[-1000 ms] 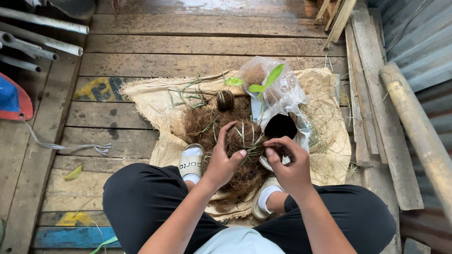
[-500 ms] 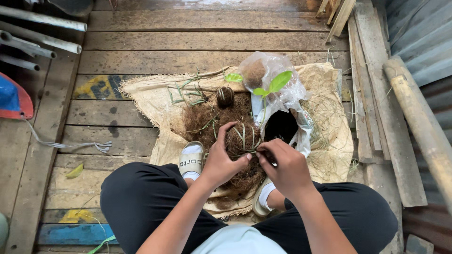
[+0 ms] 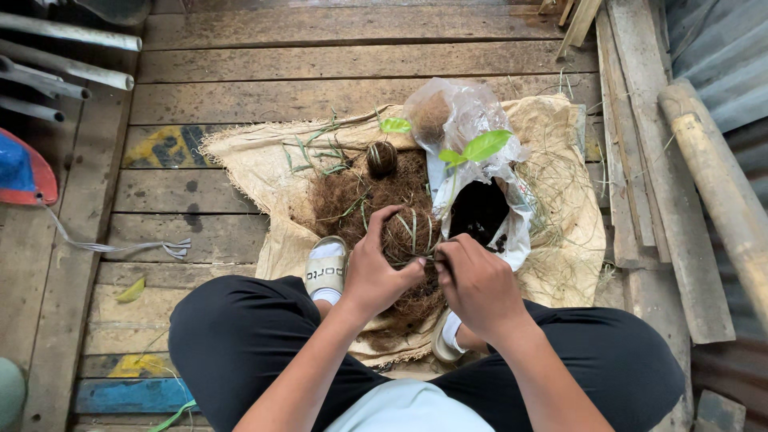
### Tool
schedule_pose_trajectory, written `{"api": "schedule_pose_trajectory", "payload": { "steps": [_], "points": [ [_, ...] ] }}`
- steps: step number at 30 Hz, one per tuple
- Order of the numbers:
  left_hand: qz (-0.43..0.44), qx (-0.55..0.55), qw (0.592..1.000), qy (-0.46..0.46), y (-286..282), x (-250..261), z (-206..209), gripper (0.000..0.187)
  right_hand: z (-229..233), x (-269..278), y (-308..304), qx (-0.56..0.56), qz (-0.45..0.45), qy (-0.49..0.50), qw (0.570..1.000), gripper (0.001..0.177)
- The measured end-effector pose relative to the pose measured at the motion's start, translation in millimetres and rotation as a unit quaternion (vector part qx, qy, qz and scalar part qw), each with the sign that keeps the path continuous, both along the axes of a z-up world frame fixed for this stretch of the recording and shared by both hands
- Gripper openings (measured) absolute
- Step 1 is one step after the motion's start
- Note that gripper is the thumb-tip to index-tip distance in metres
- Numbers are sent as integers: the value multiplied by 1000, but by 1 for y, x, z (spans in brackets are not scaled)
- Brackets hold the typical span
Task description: The person sits on a wooden floor and wraps a small plant with exposed roots in a ball of coconut coir. They then add soil from a white bag to the coir ball and continue to wrap and secure the plant within the material.
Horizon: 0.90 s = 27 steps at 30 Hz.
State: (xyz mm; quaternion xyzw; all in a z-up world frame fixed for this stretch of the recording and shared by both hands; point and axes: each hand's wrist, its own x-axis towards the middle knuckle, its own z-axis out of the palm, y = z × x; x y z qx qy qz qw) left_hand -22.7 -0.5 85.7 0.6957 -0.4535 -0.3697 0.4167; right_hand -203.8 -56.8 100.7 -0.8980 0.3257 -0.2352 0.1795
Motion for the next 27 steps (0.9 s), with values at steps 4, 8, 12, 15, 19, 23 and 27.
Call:
{"api": "schedule_pose_trajectory", "payload": {
  "steps": [4,8,12,15,19,23,27],
  "points": [
    [8,30,997,74,1,-2,-4,77,-2,3,0,-18,3,-19,1000,20],
    [-14,-60,988,140,3,0,-15,80,-5,4,3,-3,-25,-57,998,21],
    [-34,-115,973,198,3,1,-27,87,-8,5,6,90,-89,-99,987,22],
    [-47,-153,956,246,1,0,-34,93,-13,7,6,117,-100,-129,980,31],
    [-73,-172,937,294,5,-5,-37,95,-27,13,6,240,-65,-235,940,70],
    [-99,-195,974,68,15,-15,-31,84,-45,14,-3,384,-109,-341,851,85],
    [-45,-145,984,95,14,-18,-26,88,-56,-5,-13,522,-161,-448,708,78]
  ]
}}
